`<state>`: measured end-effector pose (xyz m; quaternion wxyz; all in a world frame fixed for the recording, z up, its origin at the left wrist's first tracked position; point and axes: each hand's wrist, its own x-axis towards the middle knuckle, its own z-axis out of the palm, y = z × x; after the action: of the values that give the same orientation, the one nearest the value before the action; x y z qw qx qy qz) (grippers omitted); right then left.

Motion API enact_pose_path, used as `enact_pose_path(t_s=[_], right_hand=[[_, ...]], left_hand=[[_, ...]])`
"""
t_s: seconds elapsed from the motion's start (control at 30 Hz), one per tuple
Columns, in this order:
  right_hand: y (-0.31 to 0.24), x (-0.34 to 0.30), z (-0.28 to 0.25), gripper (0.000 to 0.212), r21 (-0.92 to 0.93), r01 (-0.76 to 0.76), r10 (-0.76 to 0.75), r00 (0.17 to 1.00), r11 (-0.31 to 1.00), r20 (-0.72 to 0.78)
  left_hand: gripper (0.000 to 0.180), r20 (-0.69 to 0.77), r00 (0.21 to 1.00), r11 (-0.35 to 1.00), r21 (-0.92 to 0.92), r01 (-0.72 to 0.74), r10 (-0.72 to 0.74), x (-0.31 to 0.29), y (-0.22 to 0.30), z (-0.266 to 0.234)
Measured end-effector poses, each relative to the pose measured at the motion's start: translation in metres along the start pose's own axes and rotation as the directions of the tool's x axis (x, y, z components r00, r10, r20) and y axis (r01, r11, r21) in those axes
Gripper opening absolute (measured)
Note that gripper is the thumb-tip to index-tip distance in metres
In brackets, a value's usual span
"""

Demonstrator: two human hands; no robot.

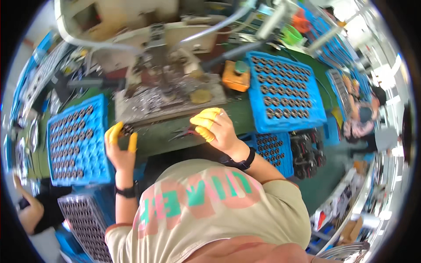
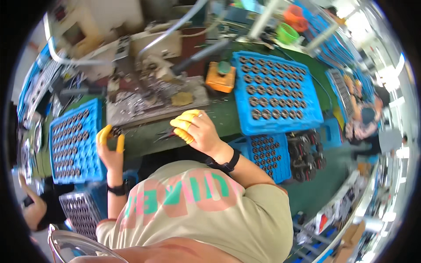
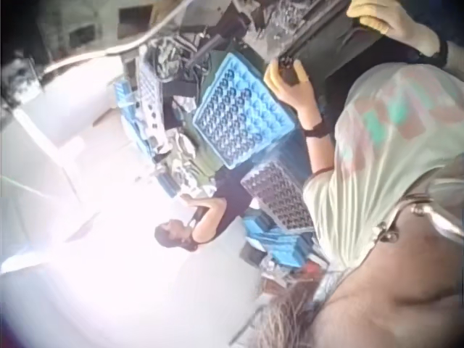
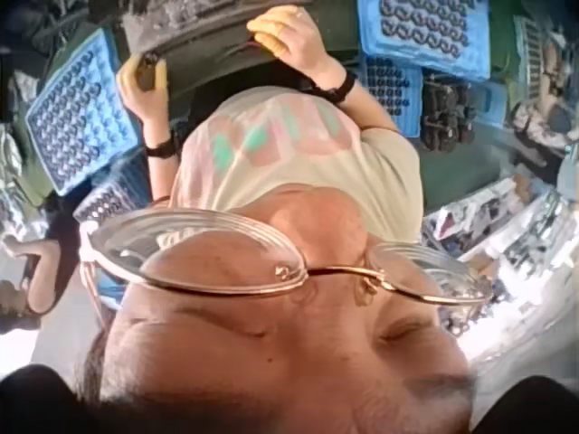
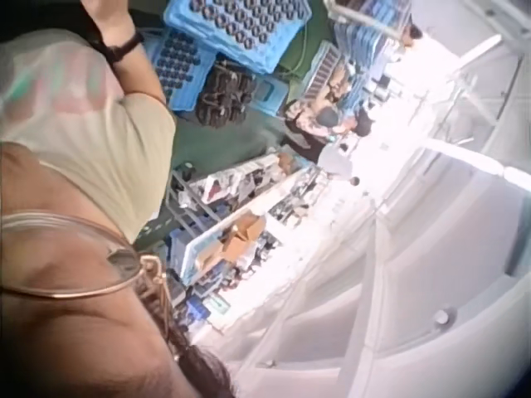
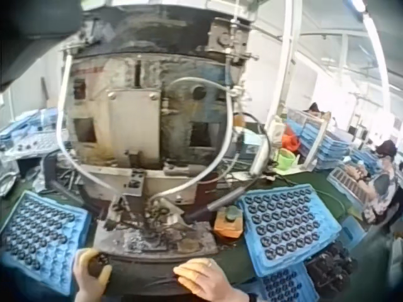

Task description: Assembling small electronic components using an automated machine and hand tools.

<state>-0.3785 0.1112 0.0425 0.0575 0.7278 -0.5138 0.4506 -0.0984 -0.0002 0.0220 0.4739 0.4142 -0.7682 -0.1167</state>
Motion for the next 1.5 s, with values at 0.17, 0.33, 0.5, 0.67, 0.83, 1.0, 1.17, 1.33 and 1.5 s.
enact_pose_path(t_s=[0.17, 0.33, 0.5, 0.67, 0.83, 1.0, 1.17, 1.33, 1.5], right_hand=[[0.004, -0.004, 0.011, 0.019, 0.023, -0.129, 0.129, 0.991, 0.991, -0.015], [0.004, -0.002, 0.015, 0.015, 0.065, -0.172, 0.173, 0.985, 0.983, 0.000], [0.001, -0.002, 0.016, 0.015, 0.016, -0.161, 0.161, 0.987, 0.987, -0.003], [0.001, -0.002, 0.017, 0.014, -0.004, -0.157, 0.157, 0.988, 0.988, -0.002], [0.000, 0.008, 0.009, 0.011, 0.012, -0.170, 0.170, 0.982, 0.985, -0.081], [0.006, 0.041, 0.009, 0.025, 0.059, -0.204, 0.210, 0.971, 0.977, -0.116], [0.003, 0.075, 0.028, 0.041, 0.236, -0.287, 0.317, 0.943, 0.928, -0.098], [0.010, 0.088, 0.037, 0.043, 0.239, -0.298, 0.321, 0.945, 0.924, -0.062], [0.003, 0.078, 0.022, 0.040, 0.379, -0.312, 0.368, 0.926, 0.871, -0.081]], left_hand=[[0.046, -0.068, 0.998, 1.000, -0.029, 0.010, -0.012, -0.002, 0.003, 0.001], [0.046, -0.100, 0.994, 0.999, 0.000, -0.036, 0.036, -0.005, -0.001, 0.001], [0.047, -0.086, 0.996, 0.999, 0.030, -0.033, 0.036, -0.007, -0.002, 0.001], [0.046, -0.067, 0.997, 0.999, 0.035, -0.019, 0.022, -0.008, -0.003, 0.002], [0.051, -0.069, 0.997, 0.999, -0.008, -0.043, 0.043, -0.008, -0.005, 0.001], [0.046, -0.055, 0.996, 0.998, 0.024, -0.064, 0.065, -0.008, -0.003, -0.002], [0.048, -0.079, 0.995, 0.998, 0.001, -0.064, 0.064, -0.005, -0.001, 0.000], [0.044, -0.047, 0.997, 0.987, -0.151, 0.053, -0.060, 0.023, 0.018, -0.005], [0.042, 0.017, 0.997, 0.983, -0.169, -0.066, 0.070, 0.070, 0.054, 0.009]])
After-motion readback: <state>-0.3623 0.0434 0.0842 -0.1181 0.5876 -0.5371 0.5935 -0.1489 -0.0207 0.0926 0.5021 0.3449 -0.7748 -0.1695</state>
